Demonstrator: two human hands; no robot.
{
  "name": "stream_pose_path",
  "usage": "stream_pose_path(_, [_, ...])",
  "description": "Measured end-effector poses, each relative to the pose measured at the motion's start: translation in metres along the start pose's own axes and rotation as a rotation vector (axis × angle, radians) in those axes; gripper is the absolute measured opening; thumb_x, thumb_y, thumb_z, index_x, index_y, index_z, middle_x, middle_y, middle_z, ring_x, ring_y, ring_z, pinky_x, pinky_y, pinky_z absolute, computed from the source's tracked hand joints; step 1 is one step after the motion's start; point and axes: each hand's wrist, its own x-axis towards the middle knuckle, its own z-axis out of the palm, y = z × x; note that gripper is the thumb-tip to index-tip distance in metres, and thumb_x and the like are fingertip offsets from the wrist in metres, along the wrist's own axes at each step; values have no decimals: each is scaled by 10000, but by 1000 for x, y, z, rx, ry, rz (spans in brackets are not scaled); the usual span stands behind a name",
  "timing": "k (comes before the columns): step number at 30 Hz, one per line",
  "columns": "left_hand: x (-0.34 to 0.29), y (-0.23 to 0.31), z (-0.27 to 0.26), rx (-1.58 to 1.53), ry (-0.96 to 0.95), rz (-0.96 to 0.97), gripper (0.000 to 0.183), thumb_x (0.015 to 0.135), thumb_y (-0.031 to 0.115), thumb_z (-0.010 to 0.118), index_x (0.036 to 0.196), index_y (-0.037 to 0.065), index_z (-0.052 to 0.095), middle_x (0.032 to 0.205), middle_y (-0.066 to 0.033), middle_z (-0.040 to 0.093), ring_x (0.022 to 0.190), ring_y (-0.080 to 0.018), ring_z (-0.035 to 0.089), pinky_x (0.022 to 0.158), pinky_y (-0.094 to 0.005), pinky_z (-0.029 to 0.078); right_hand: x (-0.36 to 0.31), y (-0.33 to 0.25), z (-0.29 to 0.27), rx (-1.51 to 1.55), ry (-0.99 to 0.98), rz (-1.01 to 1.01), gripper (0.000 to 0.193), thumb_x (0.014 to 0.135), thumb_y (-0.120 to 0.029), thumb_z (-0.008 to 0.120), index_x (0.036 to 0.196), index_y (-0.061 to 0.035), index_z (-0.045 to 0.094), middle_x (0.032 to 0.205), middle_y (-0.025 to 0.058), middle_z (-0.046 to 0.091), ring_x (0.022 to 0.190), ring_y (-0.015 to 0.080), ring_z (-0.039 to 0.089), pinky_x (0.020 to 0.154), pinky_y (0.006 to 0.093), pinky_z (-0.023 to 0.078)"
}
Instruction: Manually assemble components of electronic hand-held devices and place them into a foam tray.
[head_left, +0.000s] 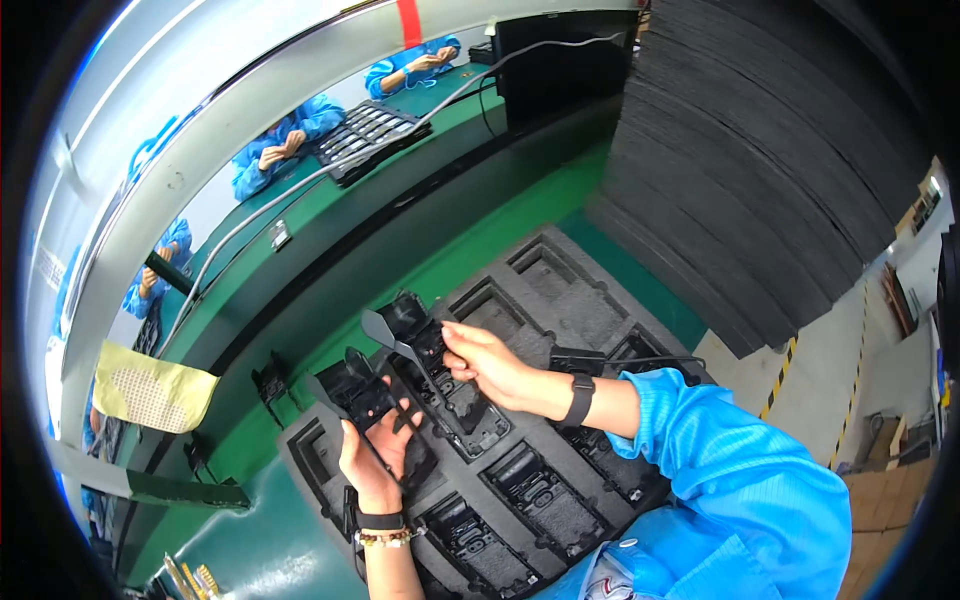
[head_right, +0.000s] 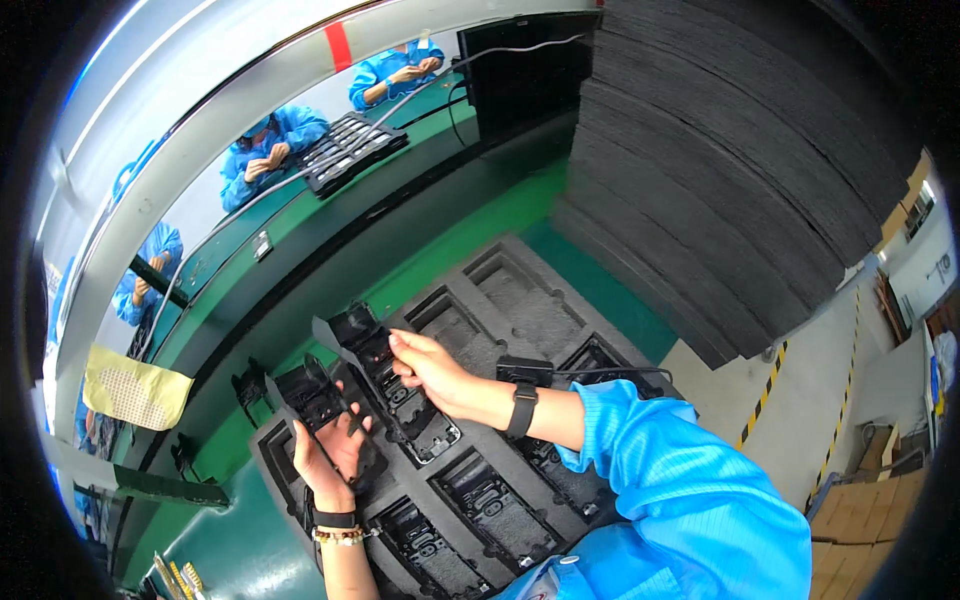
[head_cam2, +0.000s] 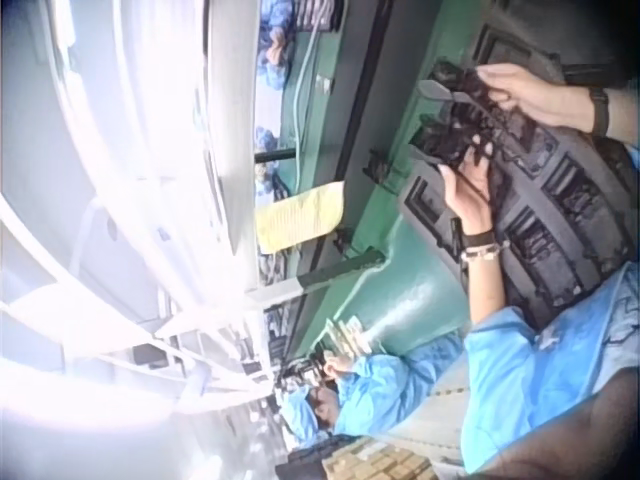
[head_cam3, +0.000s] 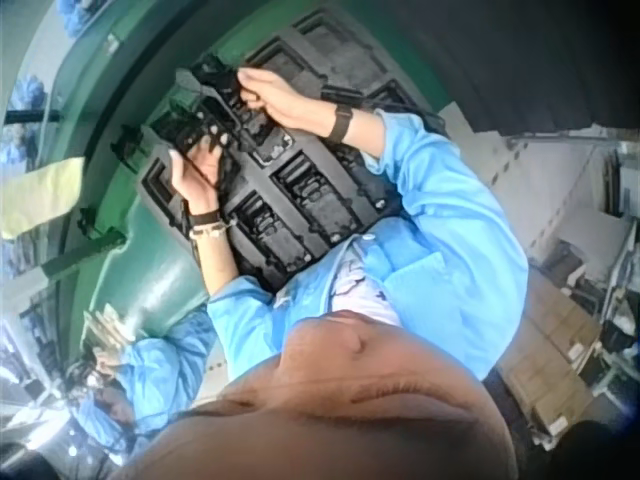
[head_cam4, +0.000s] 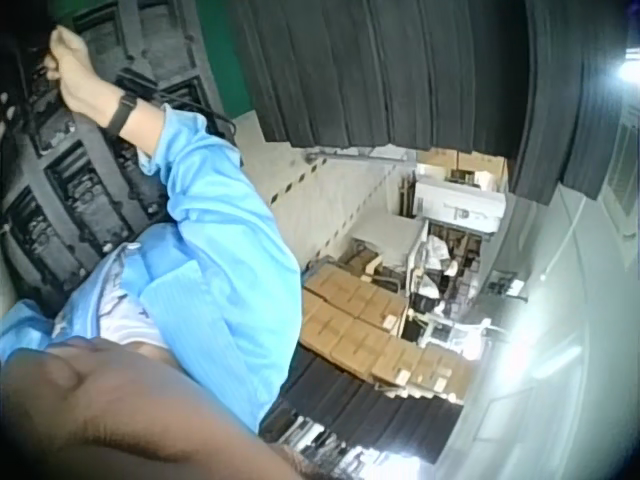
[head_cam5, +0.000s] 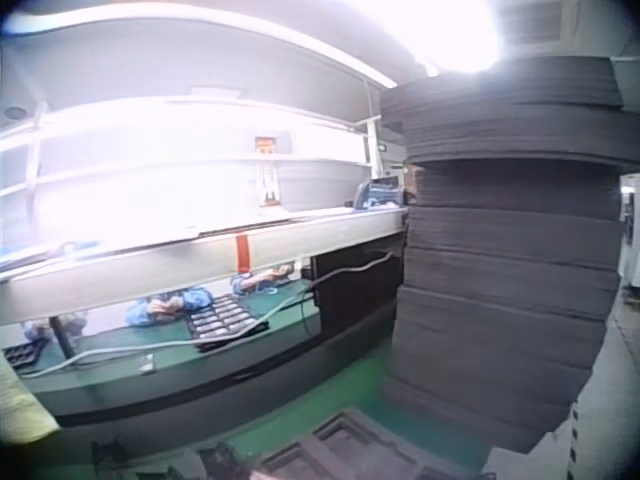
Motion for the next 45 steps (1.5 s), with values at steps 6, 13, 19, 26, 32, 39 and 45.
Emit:
stream_pose_path(6, [-3, -12, 8, 441, 185, 46, 569, 958, 438, 553, 1366, 61, 432, 1219, -105, 602, 973, -249, 649, 802, -429, 569, -16, -2, 18, -41, -145, 44, 739, 894, -393, 703, 1446, -87, 317, 962, -53, 473, 729, 6, 393, 577, 169, 302])
stream_pose_path(13, [-7, -13, 23, 422, 116, 60, 616, 924, 224, 632, 1410, 42, 300, 1242, -111, 547, 969, -208, 643, 775, -363, 582, -21, 8, 24, -170, -208, 84, 925, 850, -208, 728, 1518, -42, 109, 1168, 53, 516, 901, 100, 543, 778, 250, 478])
stream_pose_path(19, [-4, -11, 26, 399, 123, 49, 635, 935, 205, 623, 1435, 50, 263, 1297, -128, 537, 1028, -226, 647, 799, -371, 595, -19, 12, 21, -234, -212, 50, 903, 863, -179, 722, 1508, -27, 109, 1229, 89, 474, 898, 103, 549, 762, 272, 491])
stream_pose_path(26, [-2, -11, 22, 413, 109, 35, 597, 949, 224, 608, 1421, 45, 291, 1300, -121, 544, 1077, -236, 633, 847, -388, 575, -20, 12, 23, -242, -233, 29, 818, 882, -175, 702, 1489, -3, 181, 1269, 90, 461, 958, 124, 540, 811, 287, 495])
stream_pose_path(32, [3, -4, -4, -307, 51, -203, 635, 985, 525, 452, 1300, -24, 499, 1126, -175, 615, 879, -257, 618, 772, -329, 547, -6, 6, 6, 245, -432, 259, 480, 991, -299, 510, 1402, -69, 416, 1343, 89, 524, 1214, 213, 528, 965, 350, 459])
stream_pose_path(39, [0, 5, 2, 130, 216, -30, 233, 1033, 311, 486, 1199, 159, 425, 999, -38, 595, 660, -40, 431, 449, -159, 309, -1, -21, 4, 44, -350, 186, 509, 1066, -365, 320, 1397, 15, 391, 1337, 201, 530, 1266, 335, 522, 1026, 455, 474])
stream_pose_path(45, [4, 0, 5, 262, 170, 163, 207, 1041, 281, 472, 1165, 116, 467, 990, 14, 536, 780, -69, 492, 541, -180, 376, 1, -33, 5, -88, -223, 63, 436, 1058, -323, 375, 1331, 8, 451, 1321, 162, 544, 1254, 337, 538, 1017, 459, 503])
